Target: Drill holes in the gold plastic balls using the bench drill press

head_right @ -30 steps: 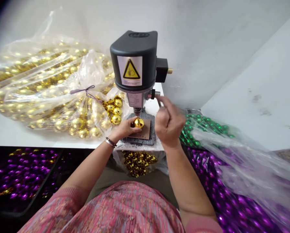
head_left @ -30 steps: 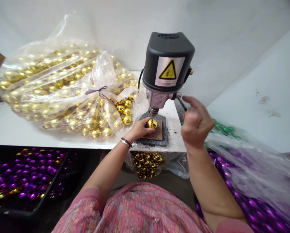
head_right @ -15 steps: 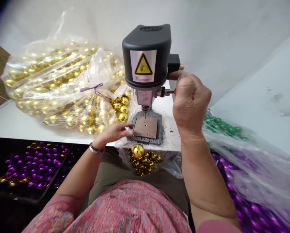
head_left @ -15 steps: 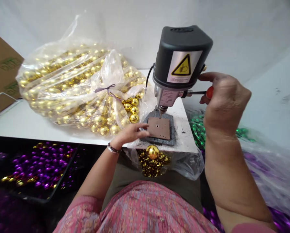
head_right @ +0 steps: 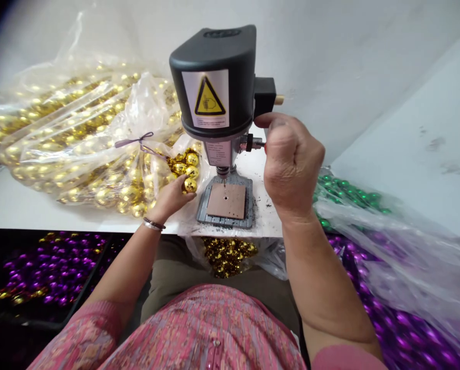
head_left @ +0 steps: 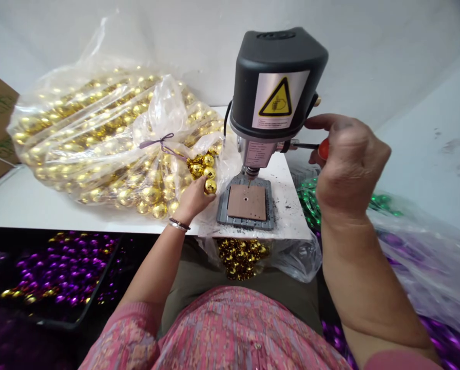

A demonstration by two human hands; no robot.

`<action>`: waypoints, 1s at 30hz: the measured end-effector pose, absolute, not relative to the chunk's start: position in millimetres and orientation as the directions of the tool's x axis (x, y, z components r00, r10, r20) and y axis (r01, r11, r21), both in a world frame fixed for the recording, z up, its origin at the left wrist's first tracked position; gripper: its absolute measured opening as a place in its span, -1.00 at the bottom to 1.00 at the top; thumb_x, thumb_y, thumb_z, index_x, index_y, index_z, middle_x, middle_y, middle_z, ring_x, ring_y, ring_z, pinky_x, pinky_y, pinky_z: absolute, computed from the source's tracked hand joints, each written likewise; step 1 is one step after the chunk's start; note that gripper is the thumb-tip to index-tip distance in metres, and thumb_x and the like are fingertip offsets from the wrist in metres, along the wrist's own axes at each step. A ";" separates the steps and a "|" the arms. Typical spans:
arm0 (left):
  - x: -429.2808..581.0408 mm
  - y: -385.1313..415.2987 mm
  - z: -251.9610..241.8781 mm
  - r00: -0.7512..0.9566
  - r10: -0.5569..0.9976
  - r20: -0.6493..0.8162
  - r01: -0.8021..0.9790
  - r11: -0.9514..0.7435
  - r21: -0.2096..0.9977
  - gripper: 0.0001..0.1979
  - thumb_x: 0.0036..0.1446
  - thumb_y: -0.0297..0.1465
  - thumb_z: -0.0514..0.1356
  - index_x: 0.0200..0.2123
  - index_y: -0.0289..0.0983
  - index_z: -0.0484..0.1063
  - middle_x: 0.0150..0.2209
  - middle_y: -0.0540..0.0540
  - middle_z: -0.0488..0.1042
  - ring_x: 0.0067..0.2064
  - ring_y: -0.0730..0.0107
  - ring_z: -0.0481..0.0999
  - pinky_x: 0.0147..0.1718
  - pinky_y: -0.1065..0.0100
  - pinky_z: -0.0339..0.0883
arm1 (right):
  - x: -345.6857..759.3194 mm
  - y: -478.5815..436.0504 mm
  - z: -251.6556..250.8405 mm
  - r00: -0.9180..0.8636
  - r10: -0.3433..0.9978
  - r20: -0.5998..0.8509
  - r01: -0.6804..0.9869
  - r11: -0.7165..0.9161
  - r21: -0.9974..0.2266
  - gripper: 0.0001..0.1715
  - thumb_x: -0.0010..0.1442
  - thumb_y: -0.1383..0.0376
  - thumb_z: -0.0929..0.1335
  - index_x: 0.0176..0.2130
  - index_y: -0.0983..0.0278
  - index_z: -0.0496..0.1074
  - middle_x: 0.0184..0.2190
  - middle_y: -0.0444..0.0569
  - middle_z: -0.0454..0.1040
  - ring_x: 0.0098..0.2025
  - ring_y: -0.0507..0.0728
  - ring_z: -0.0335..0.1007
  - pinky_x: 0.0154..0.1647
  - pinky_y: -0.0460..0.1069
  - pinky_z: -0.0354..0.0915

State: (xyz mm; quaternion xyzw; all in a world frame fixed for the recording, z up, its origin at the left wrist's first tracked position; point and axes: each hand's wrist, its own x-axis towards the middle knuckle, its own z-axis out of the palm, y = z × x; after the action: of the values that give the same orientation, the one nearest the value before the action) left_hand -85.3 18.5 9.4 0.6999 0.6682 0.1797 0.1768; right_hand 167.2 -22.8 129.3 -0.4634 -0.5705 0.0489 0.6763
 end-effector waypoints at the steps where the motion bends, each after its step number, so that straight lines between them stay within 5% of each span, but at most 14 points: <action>1: -87.0 15.6 12.4 0.056 0.998 0.006 0.782 -0.048 0.621 -0.40 0.05 -0.29 0.30 0.18 -0.31 0.38 -0.15 -0.19 0.55 -0.15 0.16 0.53 -0.17 0.27 0.37 | 167.1 -22.3 128.6 0.351 0.587 0.730 0.459 0.571 -0.680 -0.55 0.24 0.27 0.18 -0.26 0.35 0.61 -0.56 -0.12 0.35 -0.54 -0.03 0.22 -0.45 -0.03 0.15; 3: -88.6 10.6 17.5 0.148 0.987 -0.058 0.495 -0.023 0.868 -0.45 0.06 -0.19 0.29 0.11 -0.27 0.42 -0.20 -0.11 0.54 -0.24 0.32 0.50 -0.27 0.36 0.37 | 166.8 -21.5 127.5 0.365 0.576 0.732 0.460 0.572 -0.679 -0.56 0.24 0.27 0.19 -0.27 0.33 0.62 -0.56 -0.12 0.37 -0.55 -0.02 0.22 -0.47 -0.02 0.14; 5: -86.5 7.3 19.3 0.263 0.956 -0.132 0.194 0.081 0.978 -0.54 0.08 -0.16 0.27 0.00 -0.26 0.46 -0.19 -0.11 0.54 -0.29 0.41 0.48 -0.32 0.40 0.37 | 166.6 -21.2 127.2 0.370 0.570 0.734 0.461 0.573 -0.677 -0.57 0.24 0.27 0.19 -0.28 0.31 0.61 -0.57 -0.11 0.37 -0.56 -0.02 0.22 -0.48 -0.02 0.14; 10: -68.0 7.3 10.1 0.332 0.899 -0.284 -0.098 0.332 0.938 -0.67 0.08 -0.27 0.28 -0.09 -0.26 0.46 -0.14 -0.18 0.58 -0.22 0.37 0.57 -0.23 0.35 0.46 | 167.6 -22.3 128.2 0.327 0.564 0.758 0.447 0.615 -0.650 -0.59 0.28 0.22 0.21 -0.29 0.32 0.59 -0.42 -0.05 0.53 -0.53 -0.02 0.25 -0.41 -0.02 0.25; 15: -48.0 11.4 2.6 0.313 0.864 -0.394 0.021 0.409 0.912 -0.77 0.15 -0.31 0.25 -0.15 -0.28 0.48 -0.21 -0.14 0.58 -0.29 0.42 0.58 -0.29 0.39 0.45 | 168.1 -24.3 129.1 0.322 0.595 0.736 0.445 0.592 -0.672 -0.63 0.29 0.22 0.22 -0.29 0.27 0.57 -0.55 -0.11 0.40 -0.48 0.02 0.34 -0.32 -0.01 0.35; 19: -36.5 12.4 6.0 0.327 0.878 -0.349 0.171 0.308 0.936 -0.73 0.11 -0.30 0.29 -0.12 -0.28 0.50 -0.34 -0.04 0.54 -0.41 0.51 0.49 -0.34 0.41 0.41 | 168.6 -25.3 129.1 0.312 0.603 0.734 0.446 0.590 -0.674 -0.61 0.30 0.17 0.21 -0.28 0.23 0.57 -0.60 -0.15 0.30 -0.48 0.03 0.34 -0.29 0.00 0.34; 30: -21.2 14.3 8.8 0.298 0.926 -0.232 0.482 0.064 0.874 -0.60 0.11 -0.25 0.28 0.01 -0.27 0.46 -0.44 -0.01 0.50 -0.46 0.42 0.49 -0.43 0.39 0.37 | 169.3 -26.5 127.6 0.294 0.613 0.733 0.492 0.561 -0.666 -0.58 0.35 0.14 0.18 -0.26 0.23 0.55 -0.54 -0.16 0.42 -0.48 -0.02 0.34 -0.37 -0.06 0.28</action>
State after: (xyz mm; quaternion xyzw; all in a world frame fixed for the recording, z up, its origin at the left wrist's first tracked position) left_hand -21.2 14.3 8.8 0.6444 0.5460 0.2298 0.4835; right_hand 169.3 -26.5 127.6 -0.4665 -0.5924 0.0463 0.6552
